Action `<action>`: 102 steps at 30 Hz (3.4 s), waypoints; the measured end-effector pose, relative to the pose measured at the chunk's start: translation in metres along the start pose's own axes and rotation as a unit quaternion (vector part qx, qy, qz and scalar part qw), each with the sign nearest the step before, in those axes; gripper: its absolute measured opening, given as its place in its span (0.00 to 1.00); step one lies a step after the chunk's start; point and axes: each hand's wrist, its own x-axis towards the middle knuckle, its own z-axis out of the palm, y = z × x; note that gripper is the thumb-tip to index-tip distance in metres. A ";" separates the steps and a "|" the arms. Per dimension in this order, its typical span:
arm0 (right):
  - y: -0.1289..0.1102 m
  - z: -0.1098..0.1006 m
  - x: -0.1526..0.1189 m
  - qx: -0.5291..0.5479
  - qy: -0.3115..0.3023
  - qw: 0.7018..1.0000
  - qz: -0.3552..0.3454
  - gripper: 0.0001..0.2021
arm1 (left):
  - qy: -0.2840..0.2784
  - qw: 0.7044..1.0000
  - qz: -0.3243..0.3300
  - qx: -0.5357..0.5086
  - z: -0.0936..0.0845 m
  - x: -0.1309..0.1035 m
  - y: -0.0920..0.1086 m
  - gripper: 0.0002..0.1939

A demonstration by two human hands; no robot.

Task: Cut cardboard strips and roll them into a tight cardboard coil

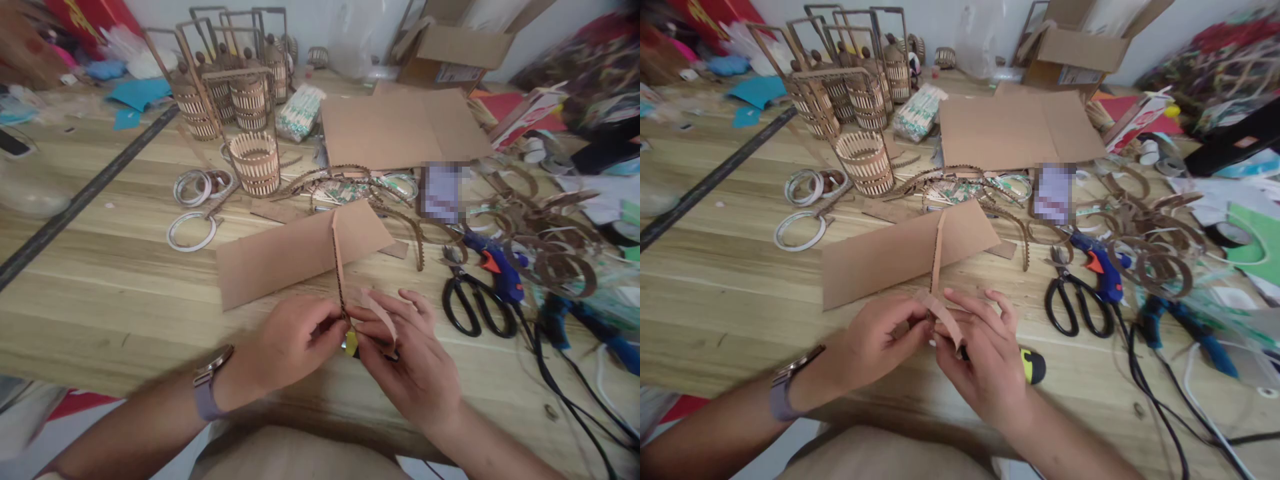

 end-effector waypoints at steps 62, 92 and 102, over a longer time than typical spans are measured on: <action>-0.002 0.003 0.002 0.026 0.009 1.000 -0.009 0.10 | -0.080 0.833 -0.278 -0.472 -0.004 0.015 0.013 0.08; 0.002 0.002 0.000 0.004 -0.010 1.000 0.024 0.09 | -0.113 0.969 -0.177 -0.129 -0.004 0.006 0.007 0.14; 0.005 0.004 0.000 0.028 -0.002 0.998 0.053 0.10 | -0.119 0.971 -0.174 -0.111 -0.005 0.004 0.007 0.15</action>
